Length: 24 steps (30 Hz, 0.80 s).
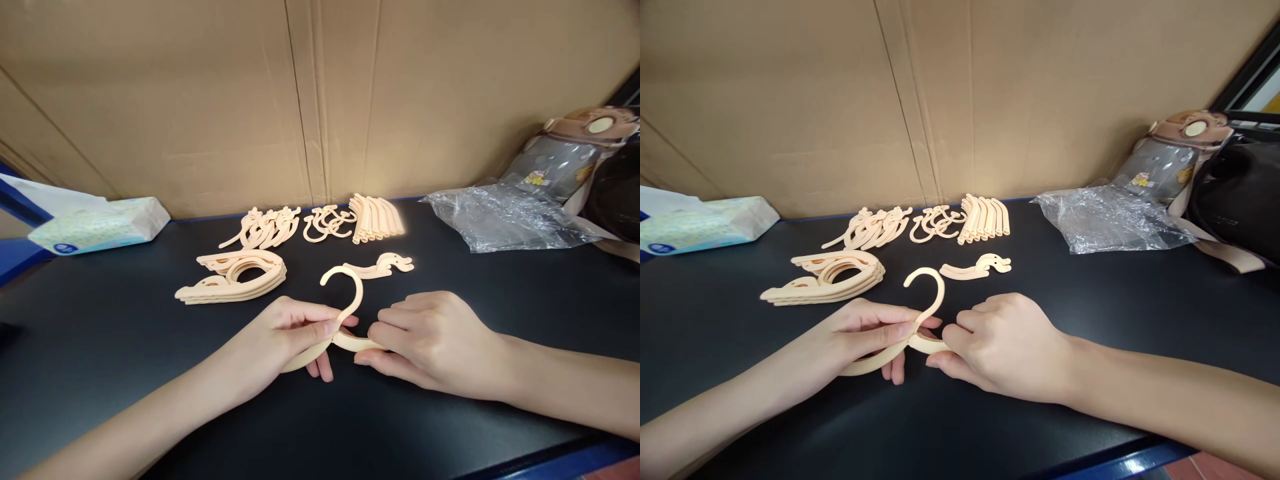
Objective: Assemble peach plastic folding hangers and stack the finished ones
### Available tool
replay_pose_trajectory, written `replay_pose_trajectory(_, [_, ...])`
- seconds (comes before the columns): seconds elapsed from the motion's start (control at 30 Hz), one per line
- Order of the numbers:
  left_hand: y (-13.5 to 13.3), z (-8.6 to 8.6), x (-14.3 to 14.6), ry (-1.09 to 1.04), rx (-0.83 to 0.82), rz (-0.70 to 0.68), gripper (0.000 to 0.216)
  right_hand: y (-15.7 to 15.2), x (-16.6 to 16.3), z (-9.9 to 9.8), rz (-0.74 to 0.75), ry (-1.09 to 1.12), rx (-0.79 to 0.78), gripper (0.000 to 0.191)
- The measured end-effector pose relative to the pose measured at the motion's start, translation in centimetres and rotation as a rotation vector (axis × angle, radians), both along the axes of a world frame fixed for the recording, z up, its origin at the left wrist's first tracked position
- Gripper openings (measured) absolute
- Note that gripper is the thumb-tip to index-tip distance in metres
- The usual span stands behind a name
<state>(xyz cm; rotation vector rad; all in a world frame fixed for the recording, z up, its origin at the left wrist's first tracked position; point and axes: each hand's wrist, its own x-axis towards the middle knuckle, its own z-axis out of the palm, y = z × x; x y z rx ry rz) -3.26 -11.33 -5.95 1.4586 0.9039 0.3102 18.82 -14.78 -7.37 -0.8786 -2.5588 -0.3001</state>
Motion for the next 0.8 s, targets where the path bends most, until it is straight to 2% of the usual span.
replay_pose_trajectory(0.1, [0.0, 0.1, 0.1, 0.027, 0.021, -0.014, 0.037, 0.0, 0.0, -0.1, 0.000, 0.004, -0.001, 0.039])
replay_pose_trajectory(0.2, [-0.3, 0.4, 0.2, 0.108, 0.113, -0.063, 0.039, 0.2, 0.1, -0.2, 0.001, 0.015, -0.024, 0.040])
replay_pose_trajectory(0.37, [-1.0, 0.8, 0.5, 0.375, 0.448, -0.099, 0.036, 0.5, 0.3, 0.0, -0.006, 0.041, -0.080, 0.039])
replay_pose_trajectory(0.47, [-1.2, 0.5, 0.6, 0.456, 0.603, -0.150, 0.034, 0.7, 0.3, 0.3, -0.008, 0.070, -0.058, 0.035])
replay_pose_trajectory(0.7, [-1.4, 0.0, 0.6, 0.524, 0.720, -0.174, 0.032, 1.1, 0.9, 0.8, 0.001, 0.110, 0.046, 0.031])
replay_pose_trajectory(0.8, [-1.4, 0.1, 0.7, 0.557, 0.773, -0.176, 0.030, 1.1, 1.3, 1.2, -0.016, 0.123, 0.104, 0.023])
